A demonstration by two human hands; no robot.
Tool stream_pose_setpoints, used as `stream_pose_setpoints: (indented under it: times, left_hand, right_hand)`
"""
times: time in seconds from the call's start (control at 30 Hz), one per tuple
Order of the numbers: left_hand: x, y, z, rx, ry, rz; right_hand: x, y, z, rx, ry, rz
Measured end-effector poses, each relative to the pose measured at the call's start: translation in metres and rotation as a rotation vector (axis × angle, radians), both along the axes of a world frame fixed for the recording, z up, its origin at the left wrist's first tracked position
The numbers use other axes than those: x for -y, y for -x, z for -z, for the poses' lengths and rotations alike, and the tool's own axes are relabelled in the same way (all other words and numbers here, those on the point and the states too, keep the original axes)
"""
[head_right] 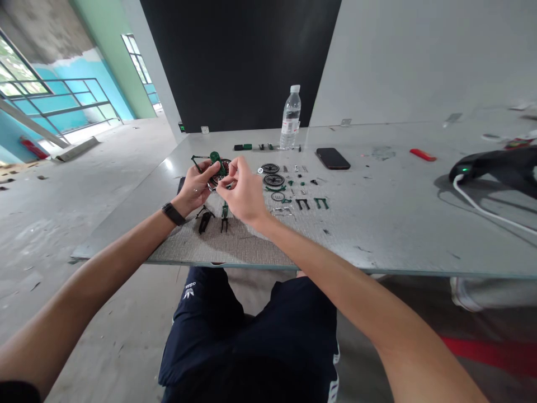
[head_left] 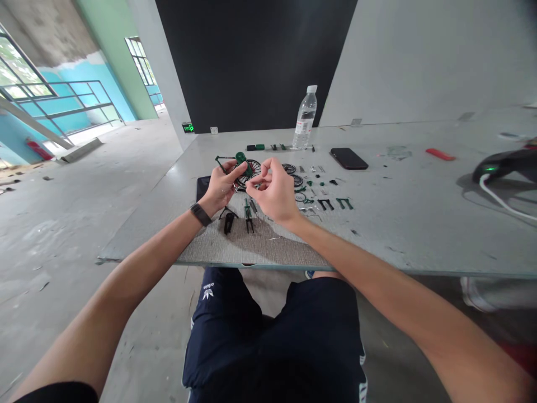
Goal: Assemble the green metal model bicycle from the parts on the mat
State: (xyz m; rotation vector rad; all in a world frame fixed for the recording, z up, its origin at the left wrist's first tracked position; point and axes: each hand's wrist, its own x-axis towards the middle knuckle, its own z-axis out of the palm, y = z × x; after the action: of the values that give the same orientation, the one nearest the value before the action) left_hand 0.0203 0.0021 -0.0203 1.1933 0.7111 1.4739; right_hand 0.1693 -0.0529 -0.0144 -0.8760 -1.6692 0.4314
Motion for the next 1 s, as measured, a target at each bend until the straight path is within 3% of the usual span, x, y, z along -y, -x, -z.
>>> stream_pose_setpoints:
  times: [0.33,0.5,0.6,0.87,1.0]
  left_hand:
    - [0.001,-0.005,0.0,-0.007,-0.053,-0.078]
    - [0.002,-0.006,0.002,-0.092,-0.088,-0.196]
    - [0.003,-0.005,0.001,-0.081,-0.092,-0.179]
    - [-0.003,0.0,-0.001,0.083,0.032,-0.115]
    - [-0.004,0.0,-0.002,0.102,0.036,-0.061]
  right_hand:
    - [0.002,0.0,0.005,0.448,-0.314,0.07]
    - [0.002,0.002,0.011,0.56,-0.415,0.095]
    - [0.001,0.001,0.01,0.462,-0.359,0.058]
    - [0.002,0.0,-0.002,0.01,0.044,-0.015]
    - [0.006,0.002,-0.003,-0.118,0.166,-0.09]
